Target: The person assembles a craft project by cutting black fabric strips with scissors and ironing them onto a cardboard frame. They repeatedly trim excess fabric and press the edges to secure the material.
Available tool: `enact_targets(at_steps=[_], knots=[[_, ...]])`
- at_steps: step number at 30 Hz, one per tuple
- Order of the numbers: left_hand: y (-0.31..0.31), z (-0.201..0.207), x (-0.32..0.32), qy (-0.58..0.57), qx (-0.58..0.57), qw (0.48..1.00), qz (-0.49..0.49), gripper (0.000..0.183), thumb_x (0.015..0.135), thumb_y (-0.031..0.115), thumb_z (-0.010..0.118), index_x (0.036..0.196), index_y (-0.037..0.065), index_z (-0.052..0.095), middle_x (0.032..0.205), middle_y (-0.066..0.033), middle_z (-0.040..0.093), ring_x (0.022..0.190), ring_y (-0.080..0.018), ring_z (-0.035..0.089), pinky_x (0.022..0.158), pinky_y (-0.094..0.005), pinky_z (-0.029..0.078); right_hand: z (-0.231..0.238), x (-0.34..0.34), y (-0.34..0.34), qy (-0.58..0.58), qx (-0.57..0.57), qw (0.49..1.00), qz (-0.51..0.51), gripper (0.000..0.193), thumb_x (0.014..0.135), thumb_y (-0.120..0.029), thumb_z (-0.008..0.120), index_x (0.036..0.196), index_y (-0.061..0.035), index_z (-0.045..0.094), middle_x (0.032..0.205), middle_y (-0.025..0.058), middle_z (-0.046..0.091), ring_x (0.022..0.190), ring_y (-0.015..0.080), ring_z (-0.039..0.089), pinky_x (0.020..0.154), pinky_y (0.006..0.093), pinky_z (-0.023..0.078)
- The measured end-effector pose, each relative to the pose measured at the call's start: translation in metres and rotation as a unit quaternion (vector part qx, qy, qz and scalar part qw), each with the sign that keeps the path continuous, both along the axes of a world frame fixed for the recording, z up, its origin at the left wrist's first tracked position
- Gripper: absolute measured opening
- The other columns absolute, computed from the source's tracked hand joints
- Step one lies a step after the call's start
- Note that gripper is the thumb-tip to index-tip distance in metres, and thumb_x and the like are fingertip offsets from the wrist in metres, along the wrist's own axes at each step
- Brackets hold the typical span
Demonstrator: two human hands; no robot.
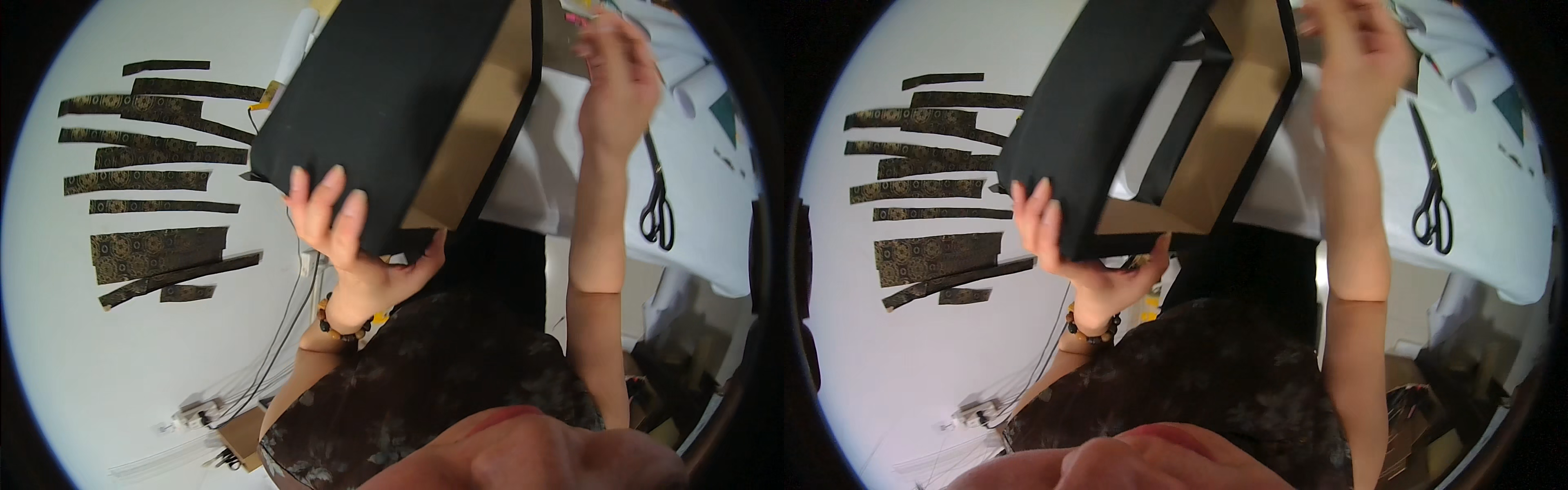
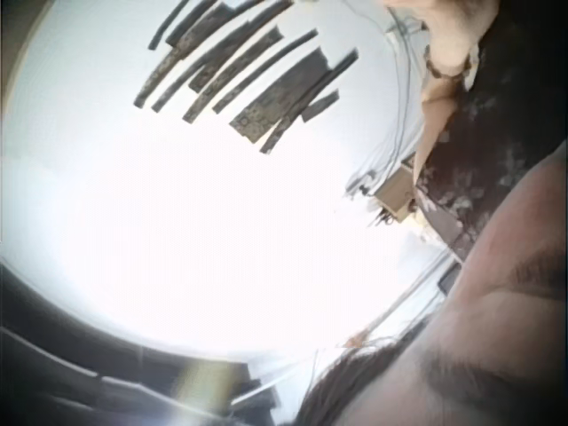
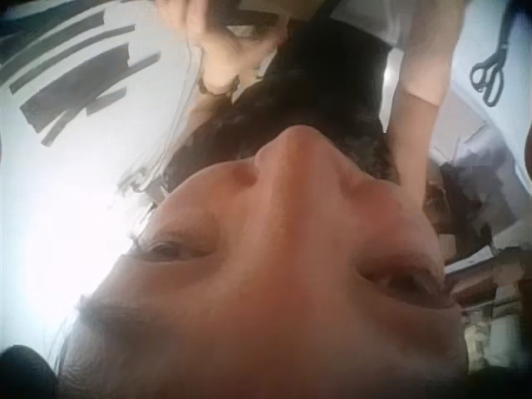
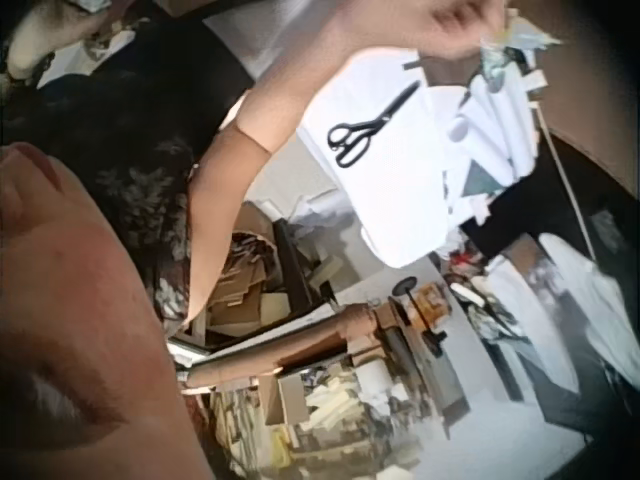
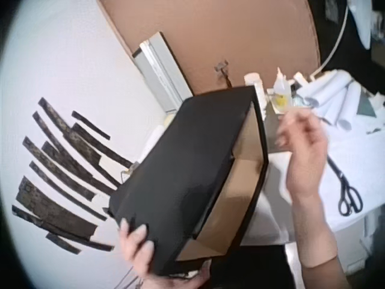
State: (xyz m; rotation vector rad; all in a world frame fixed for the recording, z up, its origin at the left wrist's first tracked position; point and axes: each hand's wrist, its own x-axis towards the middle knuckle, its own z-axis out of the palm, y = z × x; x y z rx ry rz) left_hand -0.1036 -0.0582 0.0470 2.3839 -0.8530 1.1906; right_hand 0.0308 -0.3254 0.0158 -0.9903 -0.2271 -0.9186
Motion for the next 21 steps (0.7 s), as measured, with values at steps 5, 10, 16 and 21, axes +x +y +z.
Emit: enact_targets(at_steps=[5, 10, 16, 21], knots=[[0.0, -0.003, -0.002, 0.014, -0.039, 0.999, -0.01, 0.061, 0.064, 0.027, 0.084, 0.116, 0.013, 0.056, 0.133, -0.0171, 0.049, 0.127, -0.0387, 0.042, 0.107, -0.0529, 0.023, 0.147, 0.11, -0.034, -0.035, -0.243, 0.966, -0.086, 0.011, 0.095, -0.013, 0.062, 0.097, -0.0031, 0.066, 0.079, -0.0018, 0.062, 0.071, 0.0051, 0.054, 0.064, 0.0212, 0.043], [0.001, 0.008, -0.008, -0.02, -0.066, 0.998, 0.0, 0.045, 0.073, 0.034, 0.075, 0.114, 0.025, 0.059, 0.125, -0.0097, 0.058, 0.115, -0.0316, 0.052, 0.105, -0.0468, 0.027, 0.155, 0.305, -0.021, 0.123, -0.675, 0.724, 0.066, 0.016, 0.085, -0.013, 0.07, 0.098, -0.0039, 0.07, 0.094, 0.0056, 0.072, 0.088, 0.0147, 0.065, 0.08, 0.0298, 0.052], [0.024, 0.002, -0.009, -0.017, -0.081, 0.996, -0.026, 0.032, 0.086, 0.031, 0.062, 0.117, 0.036, 0.054, 0.121, -0.0008, 0.059, 0.114, -0.0235, 0.051, 0.111, -0.0441, 0.025, 0.111, 0.337, 0.034, 0.159, -0.784, 0.561, 0.215, 0.056, 0.091, -0.012, 0.067, 0.143, -0.0176, 0.046, 0.141, 0.0104, 0.051, 0.135, 0.0259, 0.043, 0.109, 0.0398, 0.039], [0.035, -0.006, -0.006, -0.019, -0.083, 0.995, -0.047, 0.024, 0.093, 0.03, 0.053, 0.116, 0.037, 0.054, 0.12, 0.0009, 0.059, 0.108, -0.0195, 0.053, 0.112, -0.0436, 0.024, 0.051, 0.368, 0.078, 0.094, -0.784, 0.558, 0.256, 0.057, 0.091, -0.025, 0.069, 0.142, -0.0136, 0.045, 0.128, 0.0112, 0.058, 0.122, 0.0244, 0.052, 0.102, 0.0351, 0.042]])
